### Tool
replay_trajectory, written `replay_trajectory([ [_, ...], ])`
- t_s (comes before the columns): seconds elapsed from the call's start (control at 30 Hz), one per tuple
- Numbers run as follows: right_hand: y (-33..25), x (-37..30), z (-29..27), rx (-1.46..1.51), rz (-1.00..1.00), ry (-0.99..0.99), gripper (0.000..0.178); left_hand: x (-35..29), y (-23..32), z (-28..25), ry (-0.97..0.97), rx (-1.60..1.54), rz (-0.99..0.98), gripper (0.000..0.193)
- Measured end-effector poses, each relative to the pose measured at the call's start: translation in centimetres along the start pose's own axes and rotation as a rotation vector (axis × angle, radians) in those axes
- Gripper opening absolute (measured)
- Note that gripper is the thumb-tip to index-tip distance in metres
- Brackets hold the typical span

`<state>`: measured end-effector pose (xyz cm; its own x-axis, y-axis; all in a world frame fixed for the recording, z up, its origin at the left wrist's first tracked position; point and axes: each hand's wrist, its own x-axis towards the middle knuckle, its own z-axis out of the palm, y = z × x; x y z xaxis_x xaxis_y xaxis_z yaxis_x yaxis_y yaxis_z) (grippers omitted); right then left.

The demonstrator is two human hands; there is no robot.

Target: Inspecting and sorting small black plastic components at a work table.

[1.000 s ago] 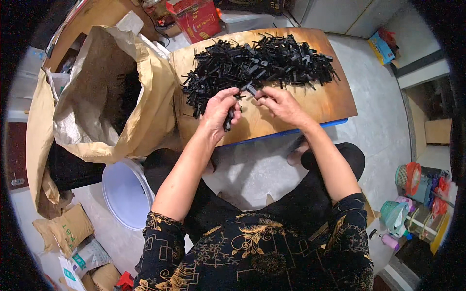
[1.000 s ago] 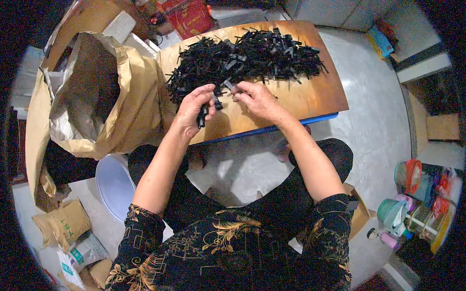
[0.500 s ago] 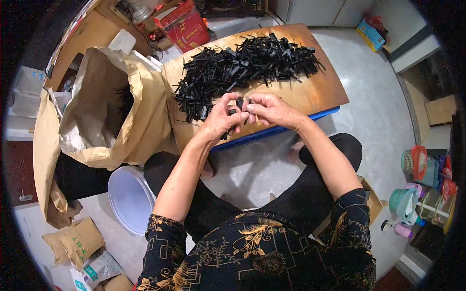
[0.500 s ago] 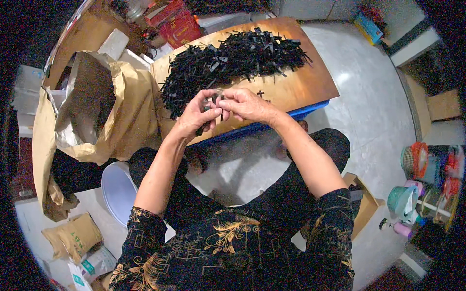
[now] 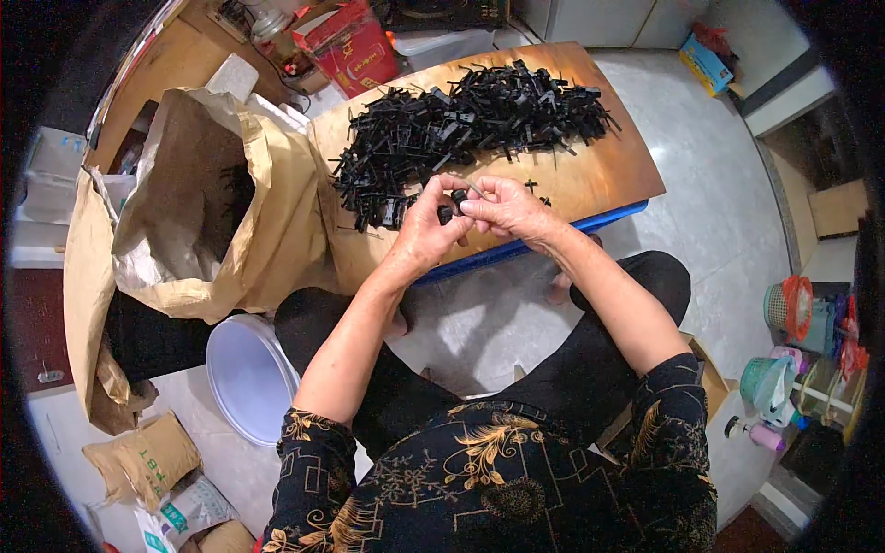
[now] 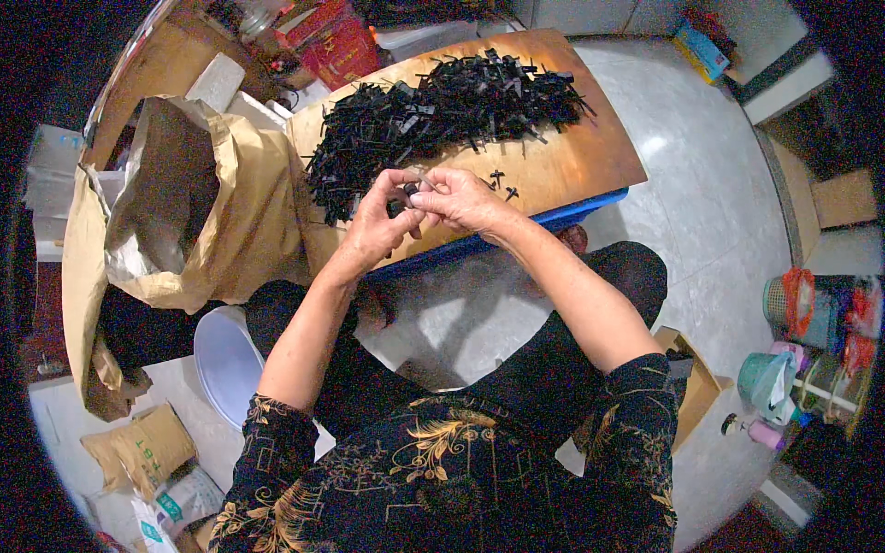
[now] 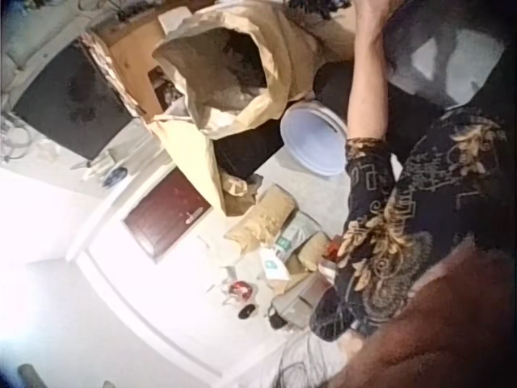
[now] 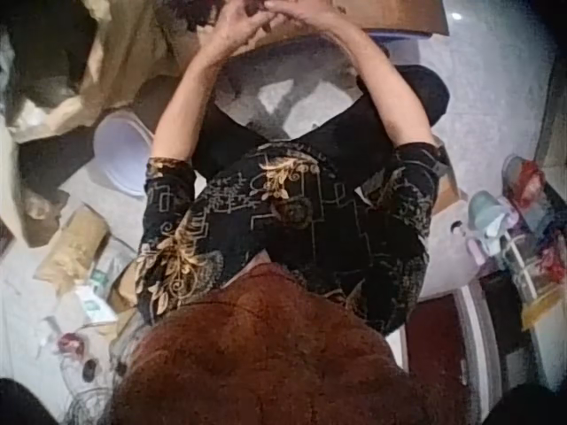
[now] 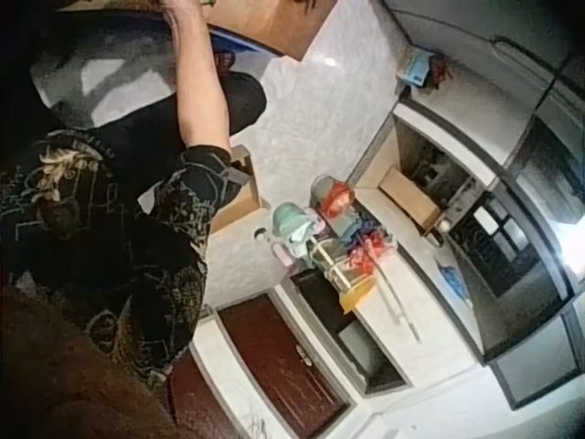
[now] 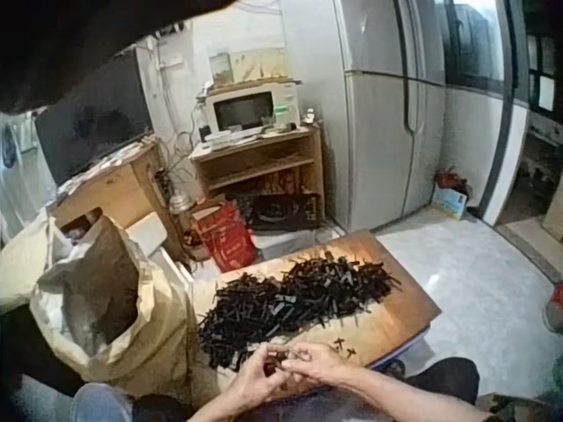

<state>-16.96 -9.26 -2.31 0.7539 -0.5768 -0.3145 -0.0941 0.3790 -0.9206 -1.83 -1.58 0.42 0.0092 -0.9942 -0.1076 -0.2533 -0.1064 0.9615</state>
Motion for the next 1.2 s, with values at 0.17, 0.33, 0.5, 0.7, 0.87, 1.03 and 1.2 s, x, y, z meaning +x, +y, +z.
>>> replay_trajectory([
  [0.17,-0.6,0.0,0.8,-0.041,-0.049,0.008,0.024,0.3,-0.6,-0.8,0.069,-0.168,-0.132,0.036],
  [0.33,-0.3,0.0,1.4,-0.178,-0.138,0.042,0.029,0.5,-0.9,-1.1,0.061,-0.311,-0.131,0.037],
  [0.5,-0.5,0.2,1.8,-0.248,-0.178,0.043,0.03,0.7,-1.2,-1.2,0.062,-0.313,-0.135,0.035],
  [0.7,0.2,1.0,1.9,-0.259,-0.193,0.023,0.028,0.9,-1.6,-1.4,0.064,-0.21,-0.134,0.031],
  [0.87,1.4,1.7,1.8,-0.337,-0.205,0.079,0.027,1.2,-1.3,-1.1,0.095,-0.088,-0.122,0.03],
  [1.03,2.3,3.0,2.5,-0.428,-0.302,0.166,0.024,1.4,-3.6,-1.0,0.206,0.147,0.056,0.033],
  [1.2,1.8,3.1,3.4,-0.423,-0.274,0.276,0.018,1.5,-3.0,-1.2,0.219,0.142,0.041,0.032],
])
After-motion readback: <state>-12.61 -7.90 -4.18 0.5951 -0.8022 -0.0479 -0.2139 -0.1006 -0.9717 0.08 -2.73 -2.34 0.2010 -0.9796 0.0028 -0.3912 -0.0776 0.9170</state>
